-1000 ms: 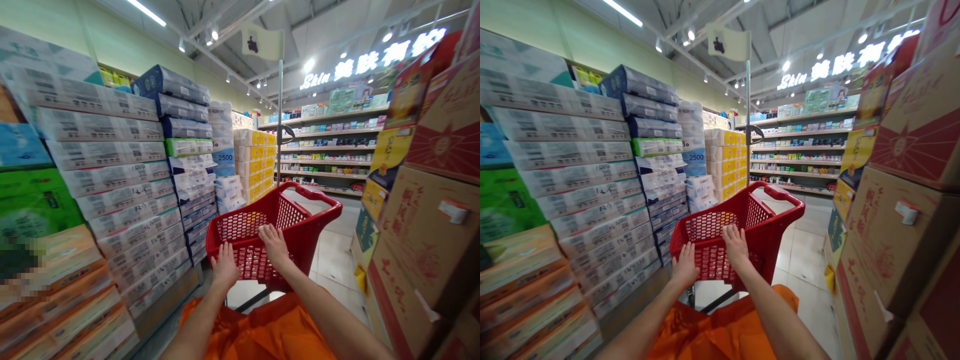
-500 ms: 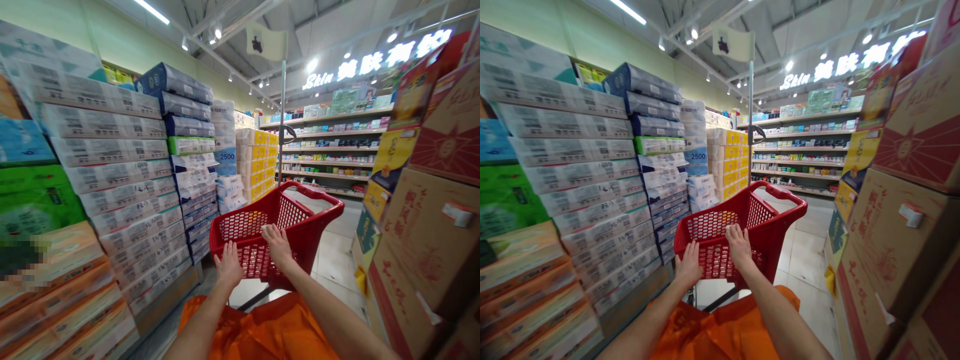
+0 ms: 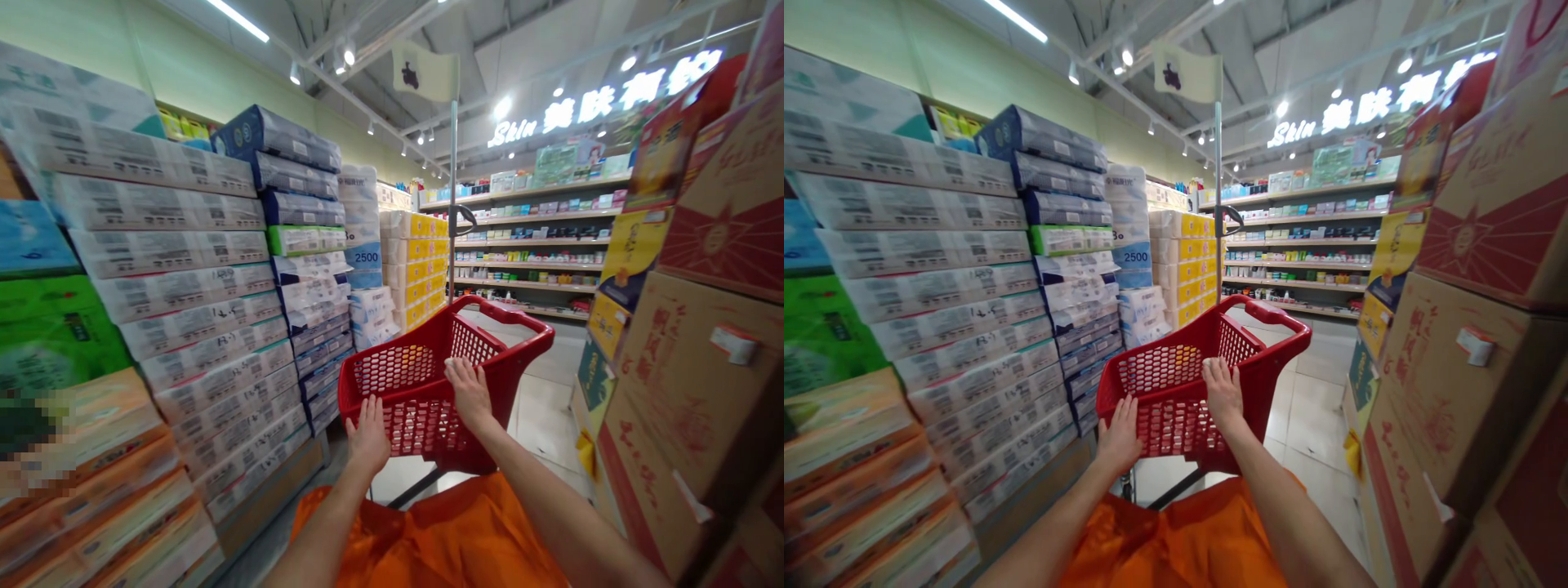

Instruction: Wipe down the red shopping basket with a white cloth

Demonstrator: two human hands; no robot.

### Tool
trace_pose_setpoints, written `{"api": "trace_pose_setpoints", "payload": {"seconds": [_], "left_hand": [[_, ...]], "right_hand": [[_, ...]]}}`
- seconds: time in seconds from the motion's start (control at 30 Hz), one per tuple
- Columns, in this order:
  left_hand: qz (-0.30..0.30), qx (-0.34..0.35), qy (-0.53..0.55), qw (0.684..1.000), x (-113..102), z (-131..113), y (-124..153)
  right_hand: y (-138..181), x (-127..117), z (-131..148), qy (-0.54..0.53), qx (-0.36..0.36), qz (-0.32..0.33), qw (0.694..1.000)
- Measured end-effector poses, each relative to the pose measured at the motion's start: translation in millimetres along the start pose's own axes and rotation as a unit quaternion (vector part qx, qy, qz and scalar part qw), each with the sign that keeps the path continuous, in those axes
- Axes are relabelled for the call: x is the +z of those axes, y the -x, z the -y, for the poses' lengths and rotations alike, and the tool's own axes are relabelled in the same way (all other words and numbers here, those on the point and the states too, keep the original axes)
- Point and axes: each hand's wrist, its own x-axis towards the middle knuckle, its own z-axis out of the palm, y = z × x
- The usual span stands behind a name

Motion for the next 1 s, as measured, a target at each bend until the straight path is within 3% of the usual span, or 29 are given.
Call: {"api": "trace_pose_setpoints", "payload": {"seconds": [0.07,0.27,0.53,0.6,0.77,1.0], "left_hand": [[0.000,-0.004,0.002,1.000,0,-2,0],[0.007,-0.013,0.001,1.000,-4,-4,-1],[0.006,-0.013,0.001,1.000,-7,-7,-1],[0.005,-0.024,0.006,1.000,-7,-9,-1],[-0.002,-0.020,0.003,1.000,-5,-7,-1],[-0.013,-0.016,0.014,1.000,0,-5,0]], "right_hand": [[1,0,-4,0.003,0.013,-0.008,1.000],[7,11,25,-0.036,-0.099,0.037,0.994],[-3,-13,-53,0.044,0.067,-0.057,0.995],[-2,-9,-47,0.041,0.060,-0.054,0.996],[5,9,-8,-0.001,-0.049,-0.005,0.999],[-4,-1,-17,0.009,0.033,-0.021,0.999]]}}
